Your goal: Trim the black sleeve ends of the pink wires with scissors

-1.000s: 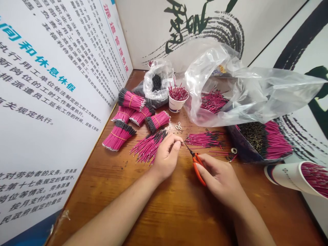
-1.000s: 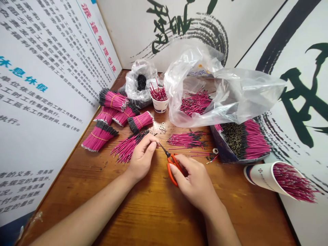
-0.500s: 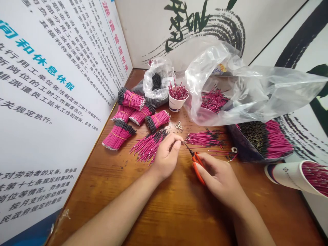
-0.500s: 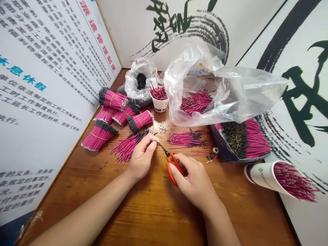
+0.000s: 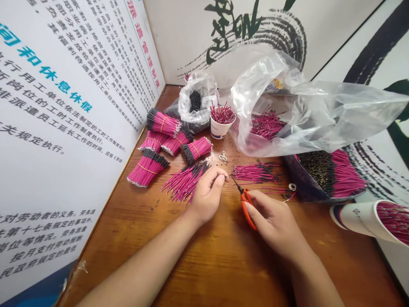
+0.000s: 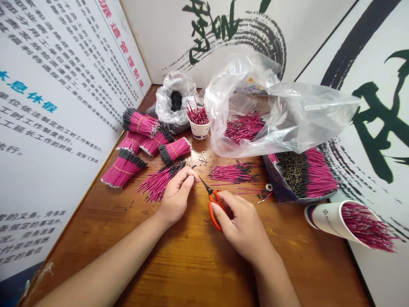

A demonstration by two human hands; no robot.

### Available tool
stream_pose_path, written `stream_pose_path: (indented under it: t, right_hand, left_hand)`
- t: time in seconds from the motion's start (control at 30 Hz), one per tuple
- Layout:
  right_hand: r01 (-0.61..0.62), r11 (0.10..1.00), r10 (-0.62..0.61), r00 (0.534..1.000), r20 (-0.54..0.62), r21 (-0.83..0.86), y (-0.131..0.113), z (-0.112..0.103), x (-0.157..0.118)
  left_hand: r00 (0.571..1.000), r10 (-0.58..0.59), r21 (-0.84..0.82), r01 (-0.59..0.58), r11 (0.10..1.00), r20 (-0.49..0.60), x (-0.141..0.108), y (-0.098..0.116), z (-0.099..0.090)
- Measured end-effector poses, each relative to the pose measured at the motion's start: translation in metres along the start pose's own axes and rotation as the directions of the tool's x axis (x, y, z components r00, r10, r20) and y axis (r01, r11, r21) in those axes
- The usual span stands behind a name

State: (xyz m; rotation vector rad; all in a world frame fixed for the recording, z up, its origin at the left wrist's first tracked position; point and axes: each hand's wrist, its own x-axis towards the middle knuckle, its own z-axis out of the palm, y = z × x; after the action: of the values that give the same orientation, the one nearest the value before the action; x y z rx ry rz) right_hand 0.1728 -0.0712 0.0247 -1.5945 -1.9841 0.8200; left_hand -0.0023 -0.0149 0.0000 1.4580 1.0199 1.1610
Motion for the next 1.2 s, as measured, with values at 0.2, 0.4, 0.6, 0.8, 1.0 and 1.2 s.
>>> stream_pose_path:
  t: [0.2, 0.4, 0.6, 0.8, 1.0, 1.2]
  right_hand:
    - [-0.028, 0.999, 0.027, 0.999, 0.028, 0.024, 0.0000, 0.0009, -0.0012]
    - [-0.035, 0.999, 0.035, 0.999, 0.023, 0.001, -0.0006, 0.0002, -0.0025]
    - [-0.005, 1.000, 0.005, 1.000, 0.008, -0.015, 0.0008, -0.0001, -0.0008]
    - [0.018, 0.999, -0.018, 1.000, -0.015, -0.051, 0.0016, 0.0004, -0.0016]
    - [-0.009, 0.999, 0.009, 1.000, 0.000, -0.036, 0.0010, 0.0012, -0.0019]
    - [-0.023, 1.000, 0.023, 1.000, 0.013, -0.020, 0.0026, 0.0019, -0.0021]
  left_hand:
    - [1.000, 0.008, -0.023, -0.008, 1.000, 0.007, 0.0005, -0.0001, 0.0000]
    - [1.000, -0.002, 0.004, 0.002, 1.000, 0.003, -0.0001, 0.0004, 0.0001]
    - [1.000, -0.013, -0.023, 0.014, 1.000, 0.004, -0.0005, -0.0002, 0.0003]
    - [1.000, -0.013, -0.041, 0.014, 0.999, 0.022, -0.0003, -0.0011, -0.0001]
    - [0.999, -0.030, -0.016, 0.031, 0.999, 0.021, 0.0005, -0.0007, -0.0002]
    - [0.999, -0.016, -0.027, 0.017, 0.999, 0.030, 0.0004, -0.0008, -0.0002]
